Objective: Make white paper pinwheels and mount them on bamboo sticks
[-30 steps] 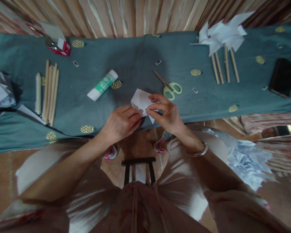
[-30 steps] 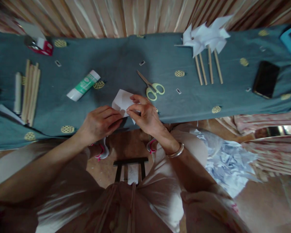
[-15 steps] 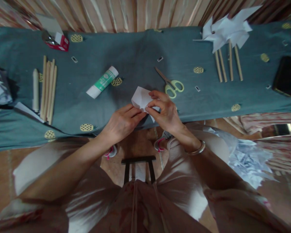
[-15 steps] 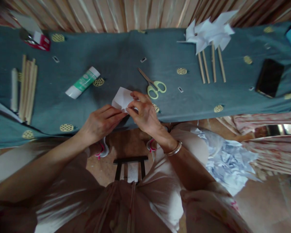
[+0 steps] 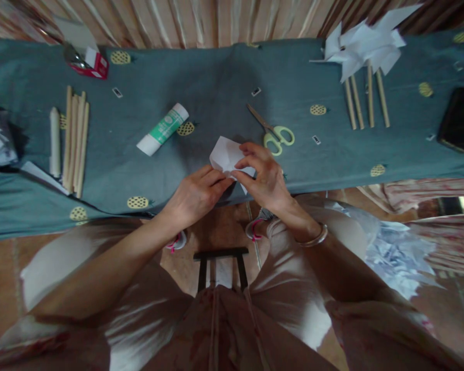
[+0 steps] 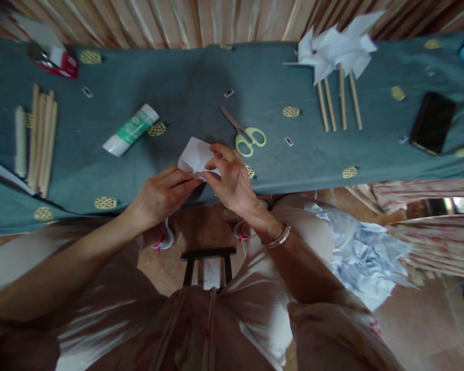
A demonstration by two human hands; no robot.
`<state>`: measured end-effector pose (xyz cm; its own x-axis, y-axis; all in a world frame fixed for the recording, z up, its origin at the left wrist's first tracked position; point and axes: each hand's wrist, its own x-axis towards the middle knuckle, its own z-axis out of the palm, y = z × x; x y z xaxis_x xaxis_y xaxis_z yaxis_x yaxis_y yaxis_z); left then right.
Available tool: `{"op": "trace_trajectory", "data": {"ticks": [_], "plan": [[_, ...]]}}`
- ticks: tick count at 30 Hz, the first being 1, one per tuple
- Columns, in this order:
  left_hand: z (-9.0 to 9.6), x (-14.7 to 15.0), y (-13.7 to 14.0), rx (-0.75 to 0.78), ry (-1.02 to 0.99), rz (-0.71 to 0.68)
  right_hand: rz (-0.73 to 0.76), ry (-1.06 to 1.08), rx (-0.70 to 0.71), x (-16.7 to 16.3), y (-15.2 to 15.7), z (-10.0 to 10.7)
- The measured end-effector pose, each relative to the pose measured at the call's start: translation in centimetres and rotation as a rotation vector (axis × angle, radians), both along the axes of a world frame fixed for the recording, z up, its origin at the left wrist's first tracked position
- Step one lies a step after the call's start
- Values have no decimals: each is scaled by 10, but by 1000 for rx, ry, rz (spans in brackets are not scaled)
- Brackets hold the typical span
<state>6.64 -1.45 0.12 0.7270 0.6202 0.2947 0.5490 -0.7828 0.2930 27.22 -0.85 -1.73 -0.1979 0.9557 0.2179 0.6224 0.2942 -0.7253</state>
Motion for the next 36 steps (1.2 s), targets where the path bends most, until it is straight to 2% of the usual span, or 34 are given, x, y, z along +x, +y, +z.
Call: {"op": "trace_trajectory", "data": {"ticks": [13, 19, 29, 36], "plan": [[-2, 1, 0, 8, 37, 11, -2, -48, 66, -4, -4, 2], [-2, 0, 1, -23, 23, 0, 36, -86, 83, -4, -5, -1], [-2, 0, 1, 22, 59, 0, 110, -230, 79, -10, -20, 2], [0, 1, 1, 5, 50, 1, 86, -275, 191, -13, -15, -1]]}}
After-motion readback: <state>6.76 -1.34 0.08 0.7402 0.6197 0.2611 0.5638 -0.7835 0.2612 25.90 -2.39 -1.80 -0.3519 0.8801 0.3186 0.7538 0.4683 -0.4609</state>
